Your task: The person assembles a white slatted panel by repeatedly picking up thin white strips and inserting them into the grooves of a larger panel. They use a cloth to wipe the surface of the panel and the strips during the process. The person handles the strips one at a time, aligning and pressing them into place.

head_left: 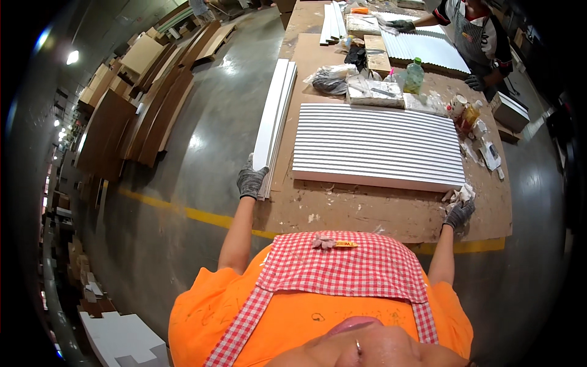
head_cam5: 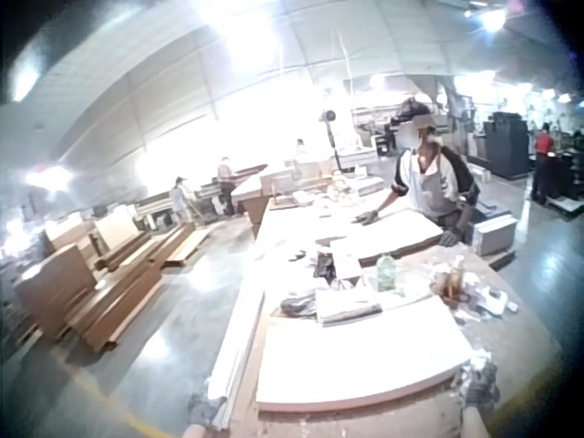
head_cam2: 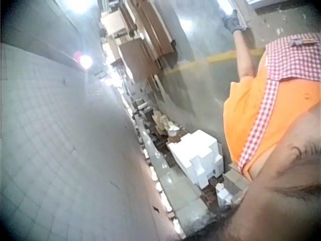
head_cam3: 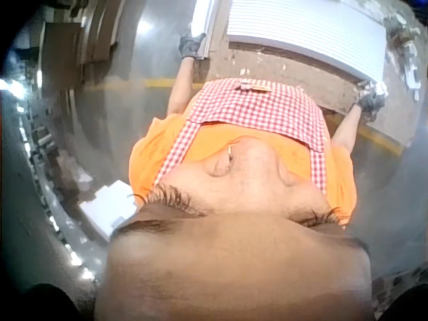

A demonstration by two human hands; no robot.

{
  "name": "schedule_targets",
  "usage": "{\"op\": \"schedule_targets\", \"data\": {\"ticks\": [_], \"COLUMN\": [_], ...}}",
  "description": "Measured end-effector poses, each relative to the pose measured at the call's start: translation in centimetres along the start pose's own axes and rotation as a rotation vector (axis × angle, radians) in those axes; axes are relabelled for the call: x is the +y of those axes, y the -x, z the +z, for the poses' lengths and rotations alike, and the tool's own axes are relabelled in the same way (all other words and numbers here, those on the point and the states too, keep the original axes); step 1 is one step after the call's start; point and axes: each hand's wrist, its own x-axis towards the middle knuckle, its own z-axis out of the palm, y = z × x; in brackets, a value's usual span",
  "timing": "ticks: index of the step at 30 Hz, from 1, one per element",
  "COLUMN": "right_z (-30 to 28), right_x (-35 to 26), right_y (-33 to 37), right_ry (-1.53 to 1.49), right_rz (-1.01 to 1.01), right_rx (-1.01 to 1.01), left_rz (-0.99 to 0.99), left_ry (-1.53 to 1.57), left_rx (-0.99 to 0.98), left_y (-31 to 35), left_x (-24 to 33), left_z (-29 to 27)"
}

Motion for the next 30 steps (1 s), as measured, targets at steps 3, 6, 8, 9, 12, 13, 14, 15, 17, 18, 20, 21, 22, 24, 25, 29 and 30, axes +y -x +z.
{"op": "schedule_targets", "data": {"ticks": [3,6,8,9,12,13,14,15,17,18,20,21,22,24,25,29,30], "right_z": [-0.2,0.0,0.8,1.0,0.3,0.1,0.0,-0.1,0.0,0.2,0.7,1.2,1.3,0.7,0.8,1.5,1.3], "right_x": [-0.3,0.3,2.2,0.7,-0.2,-0.3,-0.5,-1.0,-1.9,-1.0,2.5,3.1,1.9,0.0,0.3,2.1,1.6], "right_y": [0.0,0.4,-0.8,-0.2,0.2,0.2,0.2,0.3,0.4,0.1,-1.5,-1.5,-0.7,0.0,0.0,-0.5,-0.1], "right_ry": [0.081,0.027,0.016,-0.005,0.076,0.074,0.099,0.057,-0.028,-0.002,0.033,0.041,0.081,0.091,0.068,0.015,0.033], "right_rz": [-0.033,-0.102,-0.068,-0.007,-0.099,-0.101,-0.124,-0.087,-0.015,-0.12,-0.137,-0.147,-0.14,-0.156,-0.118,-0.167,-0.225], "right_rx": [-0.01,0.059,0.002,-0.058,0.057,0.076,0.088,0.052,-0.025,0.037,0.055,0.054,0.016,0.046,0.068,0.117,0.133], "left_rz": [0.025,0.113,0.184,0.18,0.166,0.191,0.215,0.227,0.242,0.259,0.3,0.324,0.333,0.285,0.274,0.218,0.218], "left_ry": [-0.015,0.011,0.037,-0.018,0.046,0.0,-0.046,-0.097,-0.024,0.004,0.062,0.088,0.09,0.097,0.112,0.225,0.193], "left_rx": [0.007,-0.015,0.058,0.1,0.114,0.129,0.144,0.16,0.171,0.174,0.199,0.223,0.259,0.222,0.207,0.195,0.187], "left_y": [-0.6,-1.8,-2.3,-2.3,-1.5,-1.6,-1.7,-1.5,-2.1,-2.4,-2.7,-2.9,-2.9,-2.9,-3.1,-2.1,-1.5], "left_x": [-1.6,-2.5,-3.6,-4.2,-2.2,-1.9,-1.6,-2.1,-3.5,-3.9,-4.3,-4.1,-4.7,-5.5,-5.3,-4.2,-3.4], "left_z": [0.7,1.4,2.5,2.8,2.5,2.4,2.4,2.2,3.0,3.6,5.0,5.6,5.6,5.7,5.7,5.4,4.5]}}
